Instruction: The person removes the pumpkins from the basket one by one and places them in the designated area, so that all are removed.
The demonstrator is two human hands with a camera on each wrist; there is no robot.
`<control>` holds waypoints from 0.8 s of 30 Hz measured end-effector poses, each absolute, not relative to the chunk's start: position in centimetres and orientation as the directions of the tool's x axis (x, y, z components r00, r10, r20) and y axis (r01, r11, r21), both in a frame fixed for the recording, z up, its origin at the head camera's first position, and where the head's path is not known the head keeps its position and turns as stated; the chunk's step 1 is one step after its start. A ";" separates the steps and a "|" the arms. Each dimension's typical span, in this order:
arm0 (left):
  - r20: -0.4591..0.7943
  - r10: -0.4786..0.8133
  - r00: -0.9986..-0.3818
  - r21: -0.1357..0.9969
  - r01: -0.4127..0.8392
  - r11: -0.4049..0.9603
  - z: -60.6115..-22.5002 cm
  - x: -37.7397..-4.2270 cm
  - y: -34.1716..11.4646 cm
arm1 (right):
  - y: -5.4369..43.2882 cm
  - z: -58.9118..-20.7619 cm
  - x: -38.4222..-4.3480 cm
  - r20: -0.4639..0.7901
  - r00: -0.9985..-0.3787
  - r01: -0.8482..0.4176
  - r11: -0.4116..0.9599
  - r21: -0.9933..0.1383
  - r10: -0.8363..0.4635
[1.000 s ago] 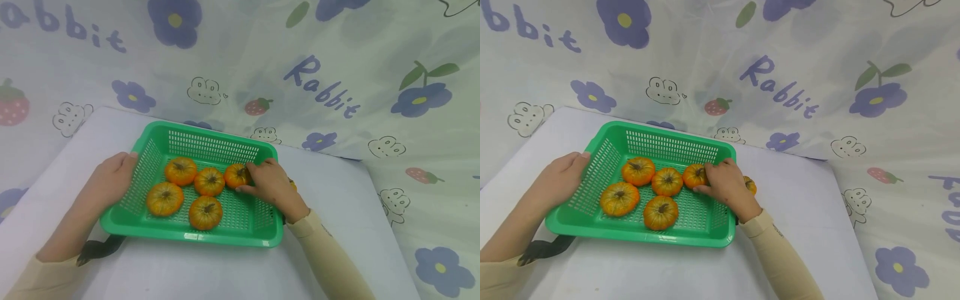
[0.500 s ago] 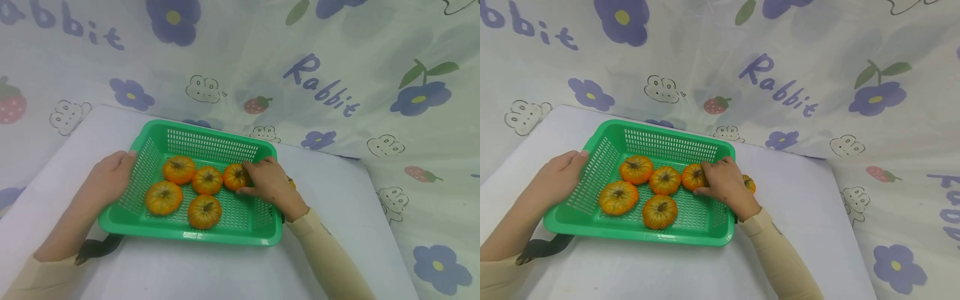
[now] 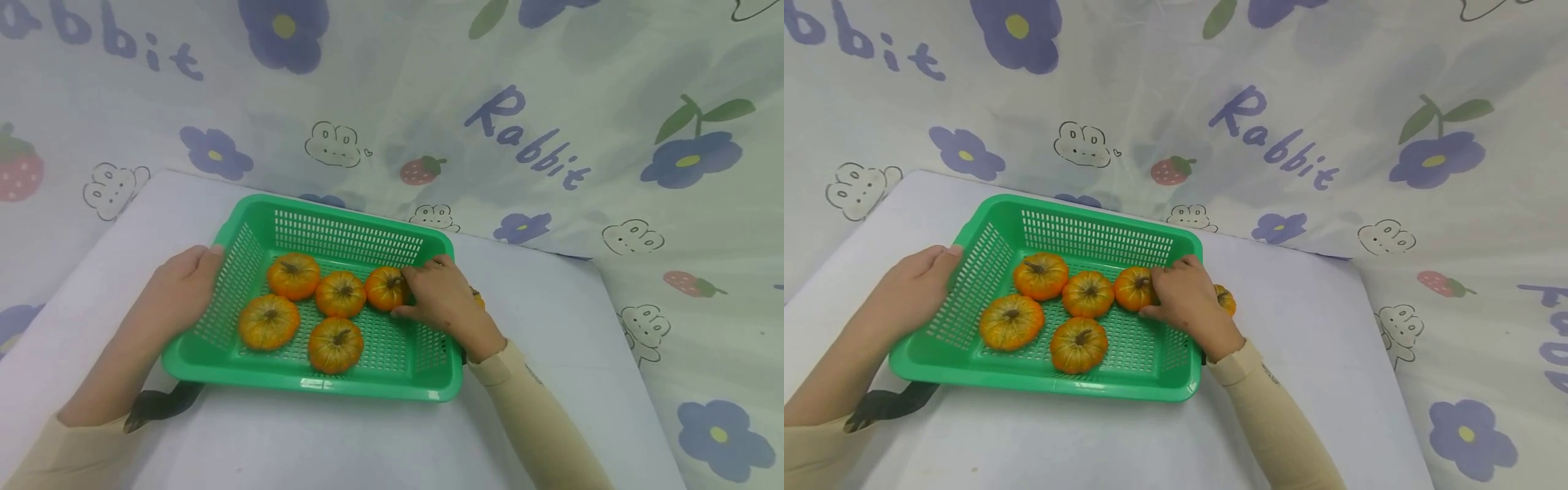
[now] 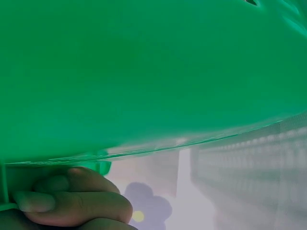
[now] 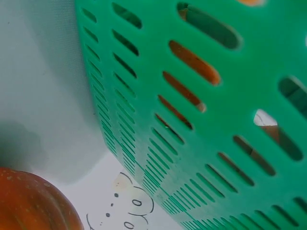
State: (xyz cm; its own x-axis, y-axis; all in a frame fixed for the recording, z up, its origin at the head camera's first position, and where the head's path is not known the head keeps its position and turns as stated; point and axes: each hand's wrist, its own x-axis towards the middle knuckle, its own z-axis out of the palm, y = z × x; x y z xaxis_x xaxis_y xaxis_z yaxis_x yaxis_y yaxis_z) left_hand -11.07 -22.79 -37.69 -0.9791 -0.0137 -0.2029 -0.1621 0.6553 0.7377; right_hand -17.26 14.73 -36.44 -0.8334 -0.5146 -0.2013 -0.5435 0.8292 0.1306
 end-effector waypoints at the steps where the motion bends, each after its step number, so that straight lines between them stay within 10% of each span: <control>1: -0.203 -0.013 -0.979 0.738 -0.162 0.655 -37.7 -11.1 -22.8 | 14.7 -36.4 -17.3 -0.202 -0.834 -0.543 0.829 0.131 -0.514; 24: -0.197 -0.021 -0.980 0.733 -0.161 0.661 -37.7 -11.1 -22.8 | 15.0 -36.5 -17.1 -0.126 -0.835 -0.543 0.839 0.033 -0.536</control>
